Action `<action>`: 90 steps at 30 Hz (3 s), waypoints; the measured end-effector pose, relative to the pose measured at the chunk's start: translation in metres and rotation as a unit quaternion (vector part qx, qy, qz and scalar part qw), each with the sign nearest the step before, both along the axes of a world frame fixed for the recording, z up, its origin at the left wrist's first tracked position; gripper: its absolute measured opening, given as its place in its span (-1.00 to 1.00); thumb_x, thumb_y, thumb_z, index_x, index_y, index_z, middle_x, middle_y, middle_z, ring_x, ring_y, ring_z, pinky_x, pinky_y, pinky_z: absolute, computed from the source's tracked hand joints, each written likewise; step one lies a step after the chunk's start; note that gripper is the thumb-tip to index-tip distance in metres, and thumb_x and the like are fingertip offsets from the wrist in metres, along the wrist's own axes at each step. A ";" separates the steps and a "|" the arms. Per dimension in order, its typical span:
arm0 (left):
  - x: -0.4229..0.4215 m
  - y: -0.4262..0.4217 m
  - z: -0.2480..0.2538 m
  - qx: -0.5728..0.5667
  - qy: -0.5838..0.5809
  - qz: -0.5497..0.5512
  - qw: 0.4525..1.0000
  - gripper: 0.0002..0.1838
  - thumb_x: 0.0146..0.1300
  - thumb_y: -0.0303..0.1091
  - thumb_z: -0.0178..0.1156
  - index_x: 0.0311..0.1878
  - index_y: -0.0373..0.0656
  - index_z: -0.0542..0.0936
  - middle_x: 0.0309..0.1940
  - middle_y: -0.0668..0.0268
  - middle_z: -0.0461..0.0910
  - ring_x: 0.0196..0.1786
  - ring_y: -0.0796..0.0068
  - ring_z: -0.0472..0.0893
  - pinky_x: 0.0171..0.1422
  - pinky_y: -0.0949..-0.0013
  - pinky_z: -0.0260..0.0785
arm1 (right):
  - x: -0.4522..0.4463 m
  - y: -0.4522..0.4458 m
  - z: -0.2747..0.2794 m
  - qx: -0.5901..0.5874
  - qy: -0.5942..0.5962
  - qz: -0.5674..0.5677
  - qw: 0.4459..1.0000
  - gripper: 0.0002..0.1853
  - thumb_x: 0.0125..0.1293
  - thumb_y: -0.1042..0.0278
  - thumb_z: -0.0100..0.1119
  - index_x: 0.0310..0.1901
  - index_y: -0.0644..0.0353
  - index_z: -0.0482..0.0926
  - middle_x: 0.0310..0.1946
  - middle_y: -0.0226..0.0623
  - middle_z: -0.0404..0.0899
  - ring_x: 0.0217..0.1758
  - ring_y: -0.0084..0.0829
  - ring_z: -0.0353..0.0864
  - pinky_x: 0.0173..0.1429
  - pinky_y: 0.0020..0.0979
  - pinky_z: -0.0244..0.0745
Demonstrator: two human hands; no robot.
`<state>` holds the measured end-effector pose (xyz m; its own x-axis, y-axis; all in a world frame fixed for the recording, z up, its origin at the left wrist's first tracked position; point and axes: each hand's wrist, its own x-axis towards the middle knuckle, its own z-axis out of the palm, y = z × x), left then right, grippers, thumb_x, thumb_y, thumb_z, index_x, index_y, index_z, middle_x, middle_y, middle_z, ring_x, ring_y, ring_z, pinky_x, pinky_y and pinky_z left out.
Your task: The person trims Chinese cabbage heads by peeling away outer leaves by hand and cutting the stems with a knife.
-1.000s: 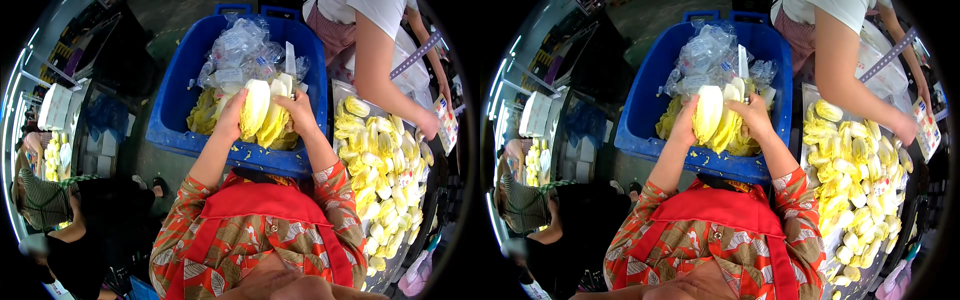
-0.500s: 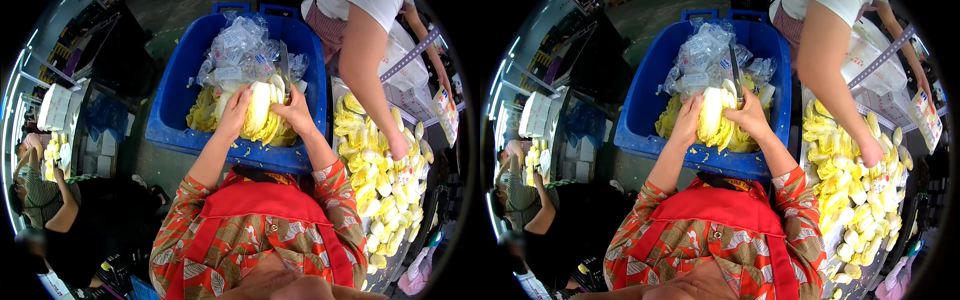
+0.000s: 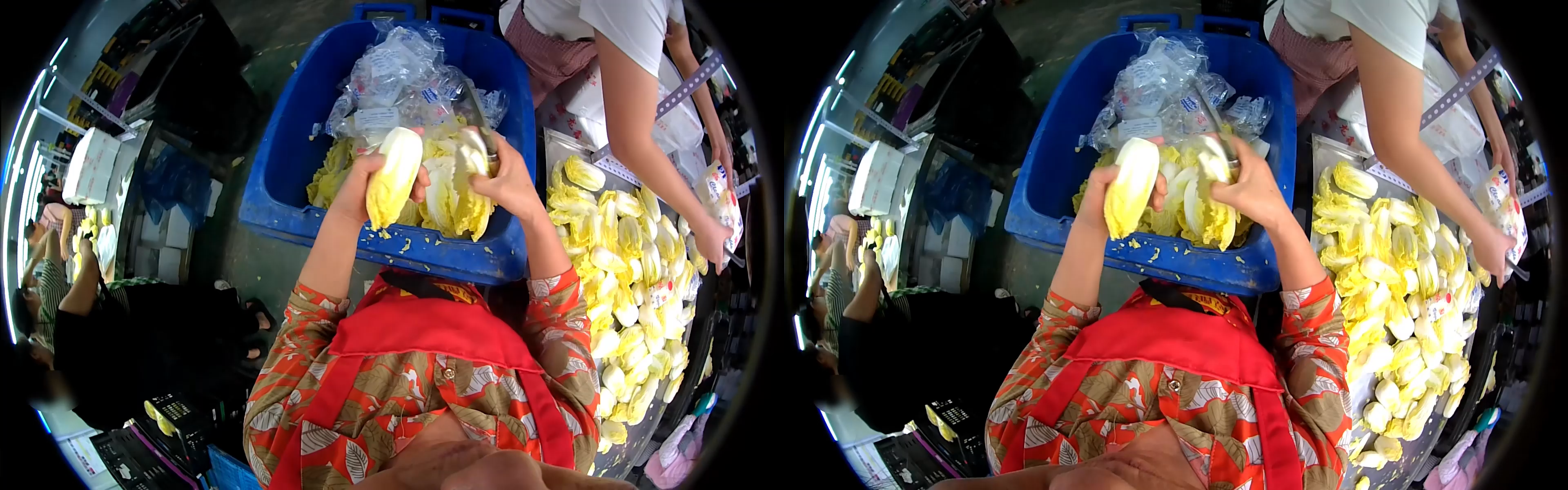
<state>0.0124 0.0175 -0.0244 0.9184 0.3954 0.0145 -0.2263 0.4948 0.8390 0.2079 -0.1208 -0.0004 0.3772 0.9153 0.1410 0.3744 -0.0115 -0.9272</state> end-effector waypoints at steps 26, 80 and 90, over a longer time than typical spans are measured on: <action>0.017 -0.003 -0.004 -0.006 -0.027 0.174 0.984 -0.68 0.03 -0.38 0.31 -0.14 -0.14 0.47 -0.40 0.26 0.54 -0.32 0.36 0.57 -0.11 0.23 0.50 | -0.015 -0.016 0.005 -0.010 0.041 -0.024 0.999 -0.36 -0.12 0.41 0.23 0.12 0.33 0.40 -0.26 -0.26 0.54 -0.25 -0.52 0.46 -0.08 -0.50 0.41; 0.063 -0.108 0.000 0.014 -0.025 -0.136 0.990 -0.66 0.02 -0.39 0.30 -0.16 -0.11 0.40 -0.45 0.26 0.51 -0.38 0.39 0.56 -0.24 0.30 0.47 | -0.111 -0.174 -0.047 0.072 -0.076 -0.405 0.908 -0.63 0.01 0.43 0.40 -0.09 0.22 0.59 -0.36 -0.42 0.53 -0.47 -0.60 0.42 -0.32 -0.57 0.37; 0.106 -0.261 -0.019 -0.104 0.024 -0.234 0.966 -0.57 0.18 -0.50 0.21 0.10 -0.14 0.31 -0.19 0.20 0.52 -0.14 0.36 0.57 -0.02 0.31 0.48 | -0.124 -0.255 -0.069 0.143 0.032 -0.450 0.881 -0.17 0.07 0.32 0.39 0.35 0.26 0.18 0.20 -0.01 0.41 0.23 -0.21 0.46 0.25 -0.35 0.34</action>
<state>0.1181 -0.2430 -0.0435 0.9951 -0.0733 -0.0670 0.0991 0.6924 0.7147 0.0838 -0.3762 -0.0690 0.9474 0.1729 0.2692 0.2798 -0.0398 -0.9592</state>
